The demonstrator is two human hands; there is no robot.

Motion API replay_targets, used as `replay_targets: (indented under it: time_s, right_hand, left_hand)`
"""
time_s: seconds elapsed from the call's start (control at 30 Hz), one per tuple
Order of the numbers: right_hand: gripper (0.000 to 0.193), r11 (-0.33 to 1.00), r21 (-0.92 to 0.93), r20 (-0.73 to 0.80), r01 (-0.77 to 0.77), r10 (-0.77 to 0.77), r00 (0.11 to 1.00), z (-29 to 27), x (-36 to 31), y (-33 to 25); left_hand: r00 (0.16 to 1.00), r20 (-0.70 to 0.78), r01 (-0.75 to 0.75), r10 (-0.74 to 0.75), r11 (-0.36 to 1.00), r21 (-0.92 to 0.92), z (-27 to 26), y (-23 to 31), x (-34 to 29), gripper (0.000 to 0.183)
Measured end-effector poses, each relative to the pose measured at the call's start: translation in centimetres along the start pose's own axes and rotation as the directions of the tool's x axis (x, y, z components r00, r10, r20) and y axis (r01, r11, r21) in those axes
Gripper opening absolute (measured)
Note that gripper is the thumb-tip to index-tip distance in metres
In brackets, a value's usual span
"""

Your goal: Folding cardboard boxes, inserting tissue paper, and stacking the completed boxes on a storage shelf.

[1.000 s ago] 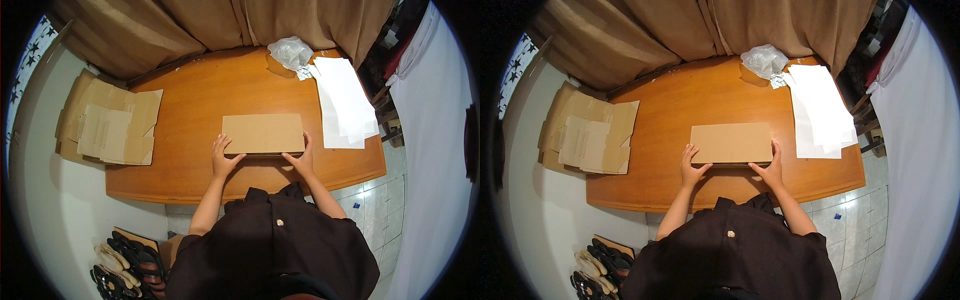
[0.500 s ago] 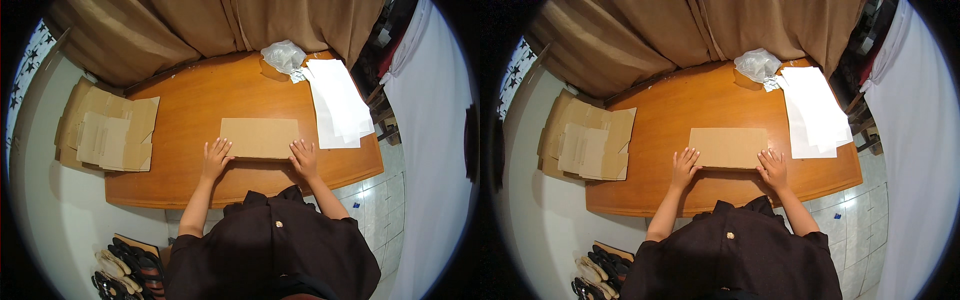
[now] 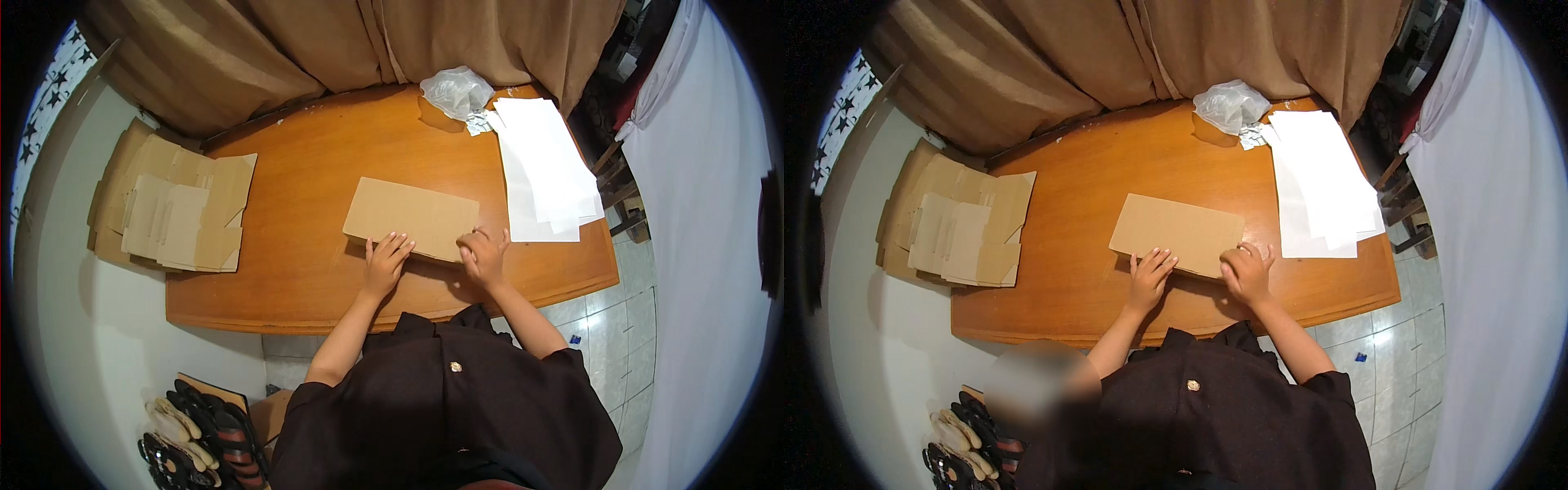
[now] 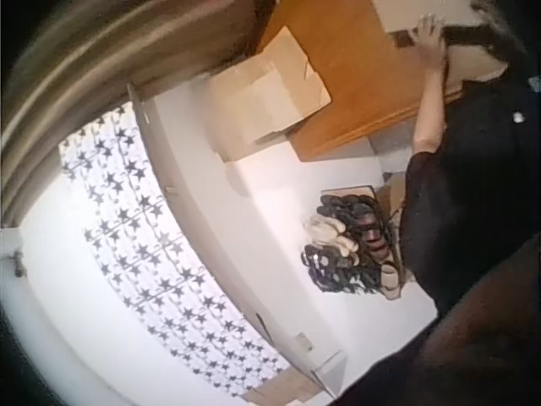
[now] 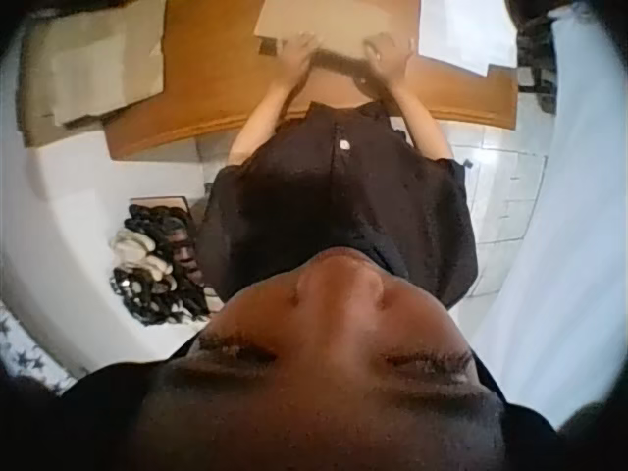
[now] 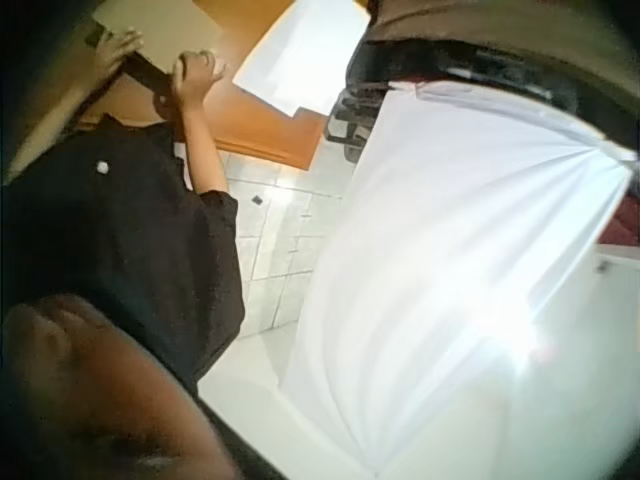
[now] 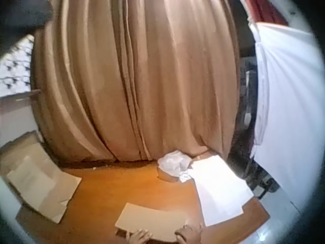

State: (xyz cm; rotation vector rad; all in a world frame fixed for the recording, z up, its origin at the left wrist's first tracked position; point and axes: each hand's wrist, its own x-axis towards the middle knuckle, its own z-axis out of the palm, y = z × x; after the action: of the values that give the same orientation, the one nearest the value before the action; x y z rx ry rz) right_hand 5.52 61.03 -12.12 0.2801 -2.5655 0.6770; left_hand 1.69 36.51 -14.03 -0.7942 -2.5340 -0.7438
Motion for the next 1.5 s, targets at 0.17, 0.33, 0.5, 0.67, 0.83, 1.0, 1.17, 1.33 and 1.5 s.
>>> replay_targets:
  time_s: [0.17,0.33,0.5,0.67,0.83,1.0,1.17,1.33,1.5]
  right_hand:
    - [0.041,0.979,0.04,-0.058,-0.201,0.203,0.977,-0.4,5.7,1.2]
    - [0.038,0.79,0.367,0.311,-0.492,0.395,0.865,0.5,6.7,4.8]
    - [0.033,0.489,0.561,0.582,-0.668,0.342,0.738,1.2,3.8,6.3]
    - [0.052,0.75,0.538,0.428,-0.385,0.15,0.891,2.3,0.6,1.8]
    - [0.072,0.492,0.751,0.553,-0.44,-0.104,0.827,0.8,1.5,-5.5]
    - [0.078,0.485,0.801,0.55,-0.35,-0.366,0.751,-0.5,2.6,-14.2]
    - [0.084,0.353,0.93,0.335,-0.101,-0.705,0.625,0.1,2.1,-24.0]
    - [0.066,0.049,0.999,0.039,0.008,-0.884,0.467,0.8,-6.6,-32.9]
    - [0.058,-0.209,0.903,-0.099,-0.376,-0.951,0.293,-3.5,-18.5,-42.0]
  left_hand:
    - [0.998,-0.046,0.039,-0.042,0.997,-0.06,0.4,0.5,0.4,0.023]
    - [0.981,-0.092,0.166,-0.172,0.983,-0.078,0.7,1.6,0.0,0.021]
    - [0.89,-0.162,0.422,-0.425,0.905,-0.058,1.5,1.9,-1.1,0.024]
    - [0.819,0.132,0.457,-0.558,0.495,-0.739,1.7,2.1,-1.9,0.068]
    - [0.738,0.044,0.367,-0.673,0.346,-0.864,-4.0,2.7,-3.5,0.077]
    - [0.618,-0.185,0.176,-0.764,0.363,-0.915,-14.7,5.2,-7.0,0.072]
    - [0.285,-0.52,0.004,-0.805,0.544,-0.839,-23.5,11.0,-14.3,0.068]
    - [0.001,-0.742,0.148,-0.671,0.733,-0.663,-28.4,20.2,-25.6,0.058]
    - [0.068,-0.896,0.527,-0.438,0.779,-0.34,-31.1,33.9,-35.9,0.098]
